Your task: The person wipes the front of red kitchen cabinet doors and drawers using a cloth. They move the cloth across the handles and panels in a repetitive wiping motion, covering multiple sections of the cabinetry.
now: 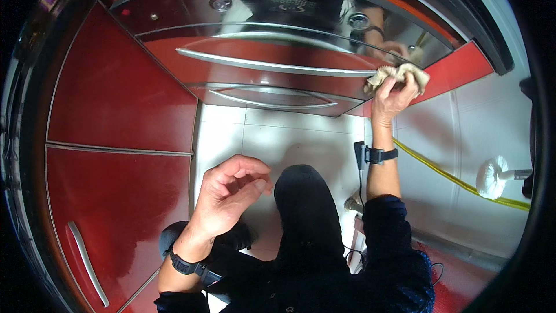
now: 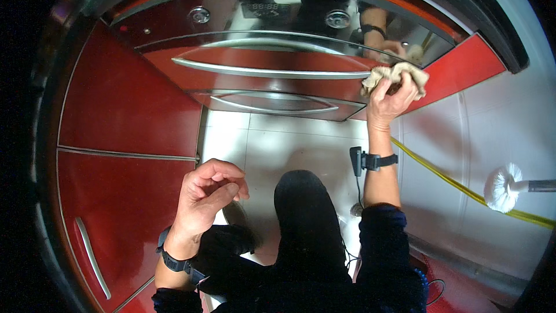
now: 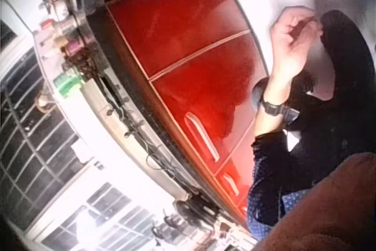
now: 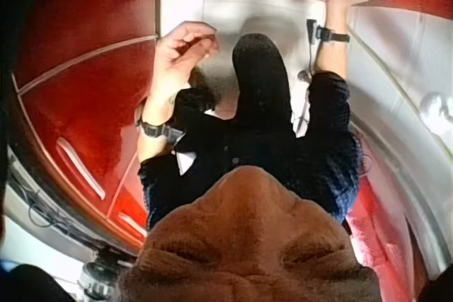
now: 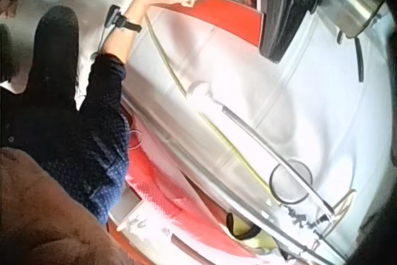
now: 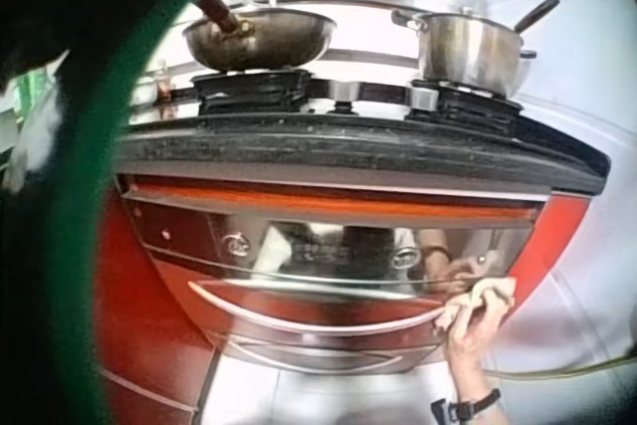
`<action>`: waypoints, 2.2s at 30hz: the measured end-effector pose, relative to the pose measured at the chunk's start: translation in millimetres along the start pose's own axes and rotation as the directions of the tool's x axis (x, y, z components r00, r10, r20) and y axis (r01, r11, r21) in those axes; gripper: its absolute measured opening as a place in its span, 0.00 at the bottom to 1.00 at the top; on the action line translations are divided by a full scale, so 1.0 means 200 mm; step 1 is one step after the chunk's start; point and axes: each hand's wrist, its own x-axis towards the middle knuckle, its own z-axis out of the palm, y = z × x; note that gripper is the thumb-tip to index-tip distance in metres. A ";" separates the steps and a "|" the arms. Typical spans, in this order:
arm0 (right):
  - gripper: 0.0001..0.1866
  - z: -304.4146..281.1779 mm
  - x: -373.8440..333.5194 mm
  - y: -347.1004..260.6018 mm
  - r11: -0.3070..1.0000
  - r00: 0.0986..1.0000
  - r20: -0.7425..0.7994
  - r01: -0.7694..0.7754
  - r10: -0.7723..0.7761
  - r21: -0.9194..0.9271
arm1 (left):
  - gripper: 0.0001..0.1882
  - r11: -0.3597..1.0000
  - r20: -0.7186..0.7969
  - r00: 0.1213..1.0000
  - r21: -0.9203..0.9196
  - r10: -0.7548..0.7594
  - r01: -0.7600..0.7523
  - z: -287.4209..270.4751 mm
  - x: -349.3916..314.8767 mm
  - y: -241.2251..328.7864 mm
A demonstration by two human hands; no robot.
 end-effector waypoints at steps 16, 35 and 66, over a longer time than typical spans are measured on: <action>0.14 0.73 -0.96 -0.95 0.829 0.859 0.423 0.004 -0.289 0.560 | 0.12 0.999 -0.214 0.976 0.035 0.043 -0.036 -0.08 -0.26 0.10; 0.07 0.74 -0.81 -1.00 0.805 0.570 0.572 0.352 -0.589 0.478 | 0.12 0.992 -0.284 0.955 -0.059 0.091 -0.112 -0.17 -0.22 0.10; 0.13 0.59 -0.61 -1.02 0.797 0.724 0.688 -0.447 0.055 0.406 | 0.09 1.000 -0.267 0.964 -0.008 -0.010 0.008 -0.24 -0.22 0.10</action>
